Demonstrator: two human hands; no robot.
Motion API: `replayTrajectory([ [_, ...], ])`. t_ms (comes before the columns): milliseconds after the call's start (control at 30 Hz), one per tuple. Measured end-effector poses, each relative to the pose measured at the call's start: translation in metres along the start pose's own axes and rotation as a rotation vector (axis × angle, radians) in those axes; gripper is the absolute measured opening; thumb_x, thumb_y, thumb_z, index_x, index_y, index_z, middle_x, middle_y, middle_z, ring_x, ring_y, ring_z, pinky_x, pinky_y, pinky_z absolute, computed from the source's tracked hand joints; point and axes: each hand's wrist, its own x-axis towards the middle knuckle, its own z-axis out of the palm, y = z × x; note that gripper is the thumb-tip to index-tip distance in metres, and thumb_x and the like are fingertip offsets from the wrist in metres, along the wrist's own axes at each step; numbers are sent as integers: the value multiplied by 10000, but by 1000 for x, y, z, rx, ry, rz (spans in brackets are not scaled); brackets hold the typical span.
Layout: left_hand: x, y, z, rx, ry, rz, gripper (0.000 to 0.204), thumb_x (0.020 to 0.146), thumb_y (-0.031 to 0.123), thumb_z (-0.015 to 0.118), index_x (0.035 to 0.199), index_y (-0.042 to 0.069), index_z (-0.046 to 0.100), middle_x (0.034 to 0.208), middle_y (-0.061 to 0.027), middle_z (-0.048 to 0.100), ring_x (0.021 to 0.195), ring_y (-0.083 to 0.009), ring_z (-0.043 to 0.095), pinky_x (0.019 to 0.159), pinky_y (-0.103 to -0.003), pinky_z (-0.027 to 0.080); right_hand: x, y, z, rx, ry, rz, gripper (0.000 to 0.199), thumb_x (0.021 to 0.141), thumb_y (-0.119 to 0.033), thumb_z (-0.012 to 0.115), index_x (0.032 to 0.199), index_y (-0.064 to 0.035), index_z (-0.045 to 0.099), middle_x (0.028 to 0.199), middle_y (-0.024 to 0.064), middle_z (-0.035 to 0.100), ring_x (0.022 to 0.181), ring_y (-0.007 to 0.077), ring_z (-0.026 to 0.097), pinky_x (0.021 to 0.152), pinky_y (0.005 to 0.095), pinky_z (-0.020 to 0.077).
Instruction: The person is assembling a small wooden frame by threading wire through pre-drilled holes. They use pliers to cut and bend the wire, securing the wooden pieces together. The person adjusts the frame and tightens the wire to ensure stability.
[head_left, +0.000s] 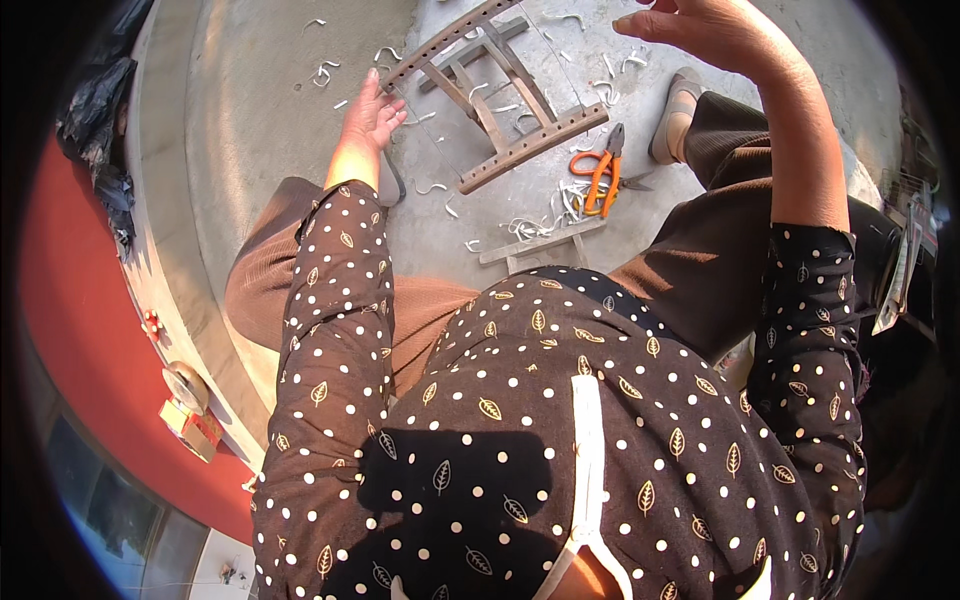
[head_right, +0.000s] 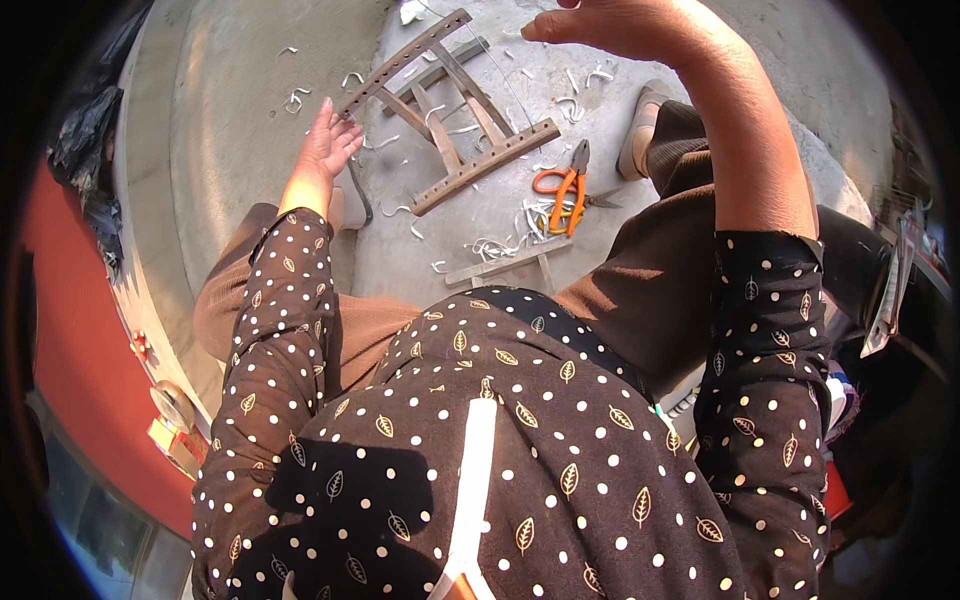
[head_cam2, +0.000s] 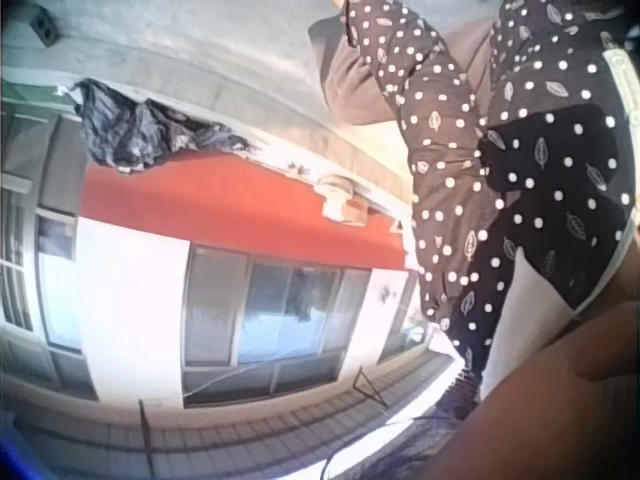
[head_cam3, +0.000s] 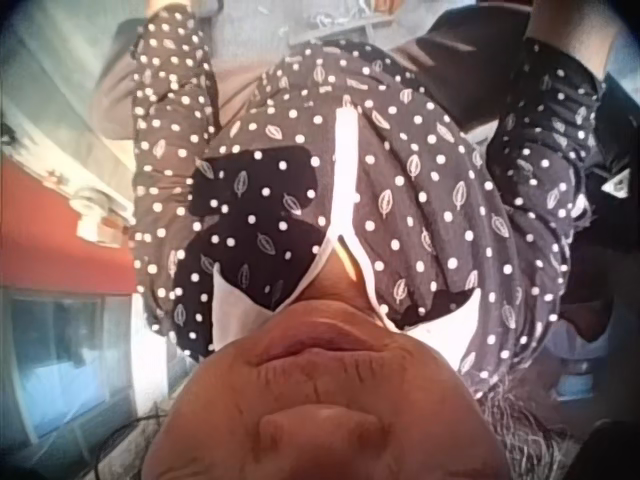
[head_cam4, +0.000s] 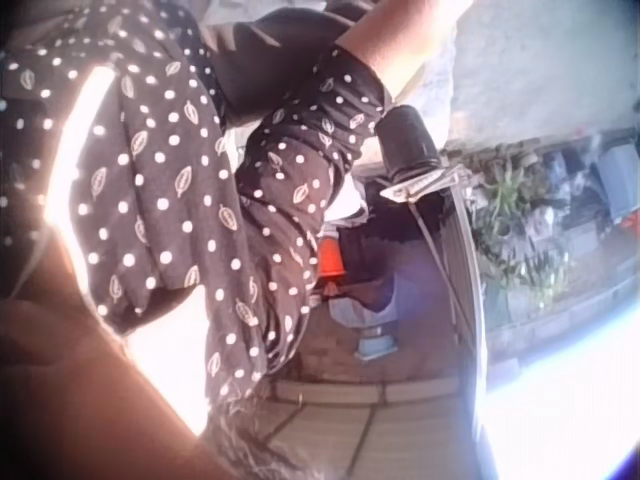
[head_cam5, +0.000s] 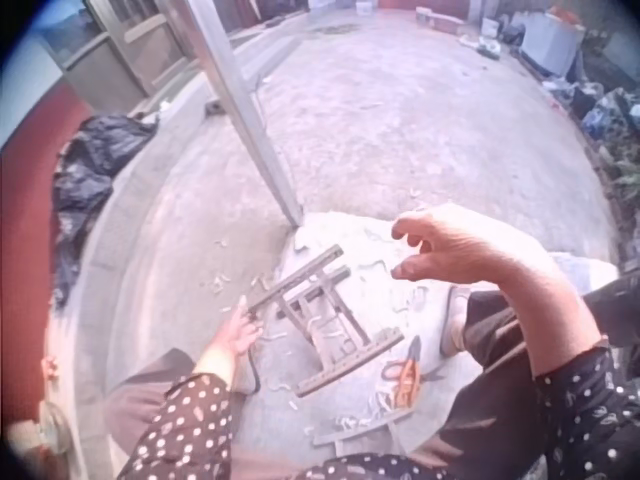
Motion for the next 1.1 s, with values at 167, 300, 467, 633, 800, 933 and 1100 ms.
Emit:
replayTrajectory([
  [167,23,10,2,-130,-70,-92,418,840,270,677,1101,-2,497,1082,-171,536,961,-316,566,846,-458,471,4,14,5,36,-3,-15,453,792,-281,694,1132,-5,575,1019,198,638,935,308,616,791,381,496],
  [300,35,3,-10,-207,-84,-97,243,850,162,658,1004,11,545,1015,-163,585,938,-296,581,801,-430,489,-5,-7,-1,-3,21,-29,456,794,-279,696,1133,-1,569,1017,198,640,947,307,613,794,378,496],
  [467,43,-3,-15,-229,-89,-55,239,837,149,669,1001,16,555,1004,-161,594,923,-282,588,789,-420,497,3,3,3,33,-21,25,462,793,-272,702,1134,5,562,1008,200,643,938,313,616,788,381,497],
  [633,43,2,-19,-209,-166,-91,249,839,152,643,1025,3,569,1029,-165,609,931,-298,593,811,-452,488,-3,-9,-2,23,-26,-69,469,789,-271,710,1134,9,560,1002,208,644,928,320,623,778,380,500],
  [800,46,21,-24,-65,-263,-143,245,836,163,618,1036,25,589,1033,-159,625,945,-300,599,819,-450,487,1,-11,-1,18,-30,-71,459,785,-255,716,1120,19,564,985,209,646,911,317,627,757,377,503],
  [933,37,45,-12,245,-356,-120,260,816,181,648,1045,65,602,981,-83,650,916,-224,623,782,-364,503,10,3,5,33,-38,-27,453,780,-246,718,1112,23,567,963,203,649,893,314,630,743,374,505],
  [1100,28,58,-5,628,-408,-47,293,802,174,673,1071,79,605,896,3,645,784,-98,607,696,-259,494,2,-16,0,20,-6,-100,452,776,-239,720,1110,23,567,959,202,650,881,320,632,742,375,505],
])
